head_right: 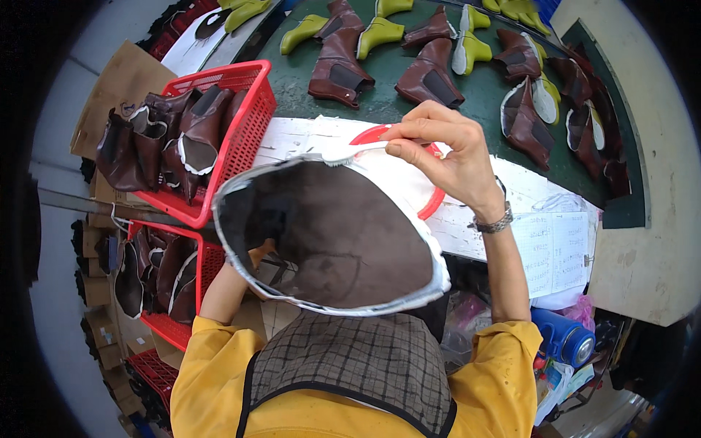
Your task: Applying white glue to the interior edges of leather boot uppers using a small spatula tool.
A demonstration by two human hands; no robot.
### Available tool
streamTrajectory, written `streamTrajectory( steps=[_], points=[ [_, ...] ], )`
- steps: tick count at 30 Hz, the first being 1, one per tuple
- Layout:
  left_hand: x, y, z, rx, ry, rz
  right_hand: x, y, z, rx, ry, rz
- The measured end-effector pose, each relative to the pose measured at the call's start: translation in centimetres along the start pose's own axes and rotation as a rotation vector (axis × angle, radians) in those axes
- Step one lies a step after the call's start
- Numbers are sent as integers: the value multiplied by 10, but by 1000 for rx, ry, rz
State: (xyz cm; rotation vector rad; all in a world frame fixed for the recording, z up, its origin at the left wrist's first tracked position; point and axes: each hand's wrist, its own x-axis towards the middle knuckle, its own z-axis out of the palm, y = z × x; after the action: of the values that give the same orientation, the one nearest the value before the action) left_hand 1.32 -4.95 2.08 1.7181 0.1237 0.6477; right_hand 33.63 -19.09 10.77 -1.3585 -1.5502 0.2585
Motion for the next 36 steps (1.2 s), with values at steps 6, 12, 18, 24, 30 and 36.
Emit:
streamTrajectory(
  steps=[6,12,18,24,30,36],
  points=[
    [2,-2,11,106,57,-61,32,-7,4,-179,-152,-207],
    [7,-2,3,602,-71,133,30,2,13,-181,-134,-265],
    [-15,-28,-34,641,125,143,-37,14,-3,-74,138,107],
    [-30,-59,-59,607,452,111,-74,12,2,-39,274,238],
    [-24,-32,-41,109,428,-8,-91,6,11,-86,337,300],
    [5,-33,-44,-406,281,-244,-96,44,17,-43,582,360]
  ],
)
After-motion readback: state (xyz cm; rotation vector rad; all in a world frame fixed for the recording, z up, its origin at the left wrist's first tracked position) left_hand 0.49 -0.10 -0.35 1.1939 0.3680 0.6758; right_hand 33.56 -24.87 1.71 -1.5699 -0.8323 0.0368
